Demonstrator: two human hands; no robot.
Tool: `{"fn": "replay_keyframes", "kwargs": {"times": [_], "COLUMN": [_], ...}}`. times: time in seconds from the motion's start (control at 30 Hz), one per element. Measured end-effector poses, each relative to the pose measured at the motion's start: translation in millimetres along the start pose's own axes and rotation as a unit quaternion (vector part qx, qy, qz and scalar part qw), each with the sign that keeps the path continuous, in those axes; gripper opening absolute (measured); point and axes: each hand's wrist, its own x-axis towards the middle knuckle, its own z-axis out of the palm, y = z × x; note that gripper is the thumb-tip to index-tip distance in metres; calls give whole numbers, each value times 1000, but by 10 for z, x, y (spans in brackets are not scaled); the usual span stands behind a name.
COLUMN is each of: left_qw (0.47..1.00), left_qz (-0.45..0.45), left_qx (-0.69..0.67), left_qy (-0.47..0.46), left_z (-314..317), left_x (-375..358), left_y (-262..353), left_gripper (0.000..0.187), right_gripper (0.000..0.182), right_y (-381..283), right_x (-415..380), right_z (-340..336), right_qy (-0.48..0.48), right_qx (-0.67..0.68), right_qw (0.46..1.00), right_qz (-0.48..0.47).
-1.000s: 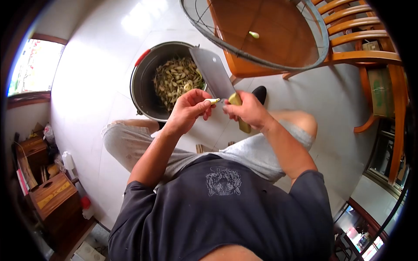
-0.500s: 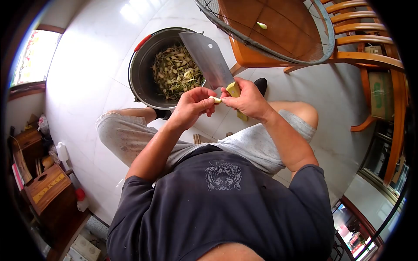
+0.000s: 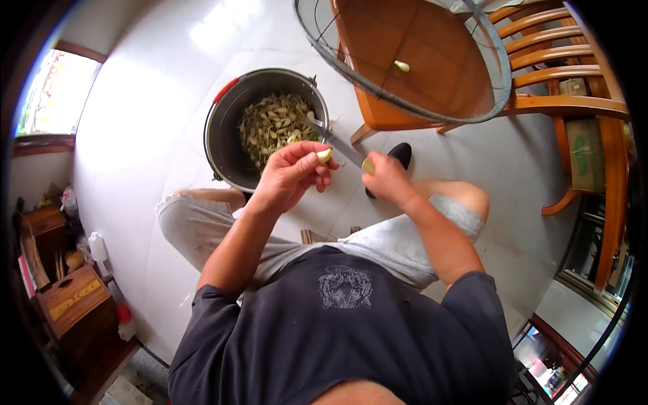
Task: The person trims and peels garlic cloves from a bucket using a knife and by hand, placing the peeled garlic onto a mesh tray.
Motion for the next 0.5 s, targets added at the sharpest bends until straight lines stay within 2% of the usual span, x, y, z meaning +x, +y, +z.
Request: {"fn": "replay_keyframes", "kwargs": {"times": [0.07, 0.13, 0.23, 0.27, 0.37, 0.47, 0.5], "left_qw": [996, 967, 860, 821, 657, 595, 662], "left_qz": [38, 112, 208, 186, 291, 291, 264], "left_qx": [75, 230, 466, 539, 694, 747, 701], "left_qy": [2, 16, 14, 11, -36, -50, -20], "left_z": [246, 577, 964, 1015, 923, 919, 989], "left_x": [148, 420, 902, 1078, 1679, 1797, 1619], "left_y": [292, 544, 729, 748, 564, 606, 739], "left_gripper": [26, 21, 22, 23, 26, 28, 27], "right_gripper": [23, 23, 20, 19, 18, 21, 24], "right_y": [64, 49, 40, 29, -3, -6, -11], "right_x": [-23, -48, -52, -52, -87, -85, -79], "right_z": [44, 36, 54, 35, 12, 47, 24], "right_qy": [-25, -44, -51, -57, -67, -70, -78], "right_qx": [-30, -42, -29, -30, -30, -27, -29], "right_qw": [999, 998, 998, 998, 997, 997, 996], "right_qz": [-3, -1, -9, -14, -29, -25, -8]}}
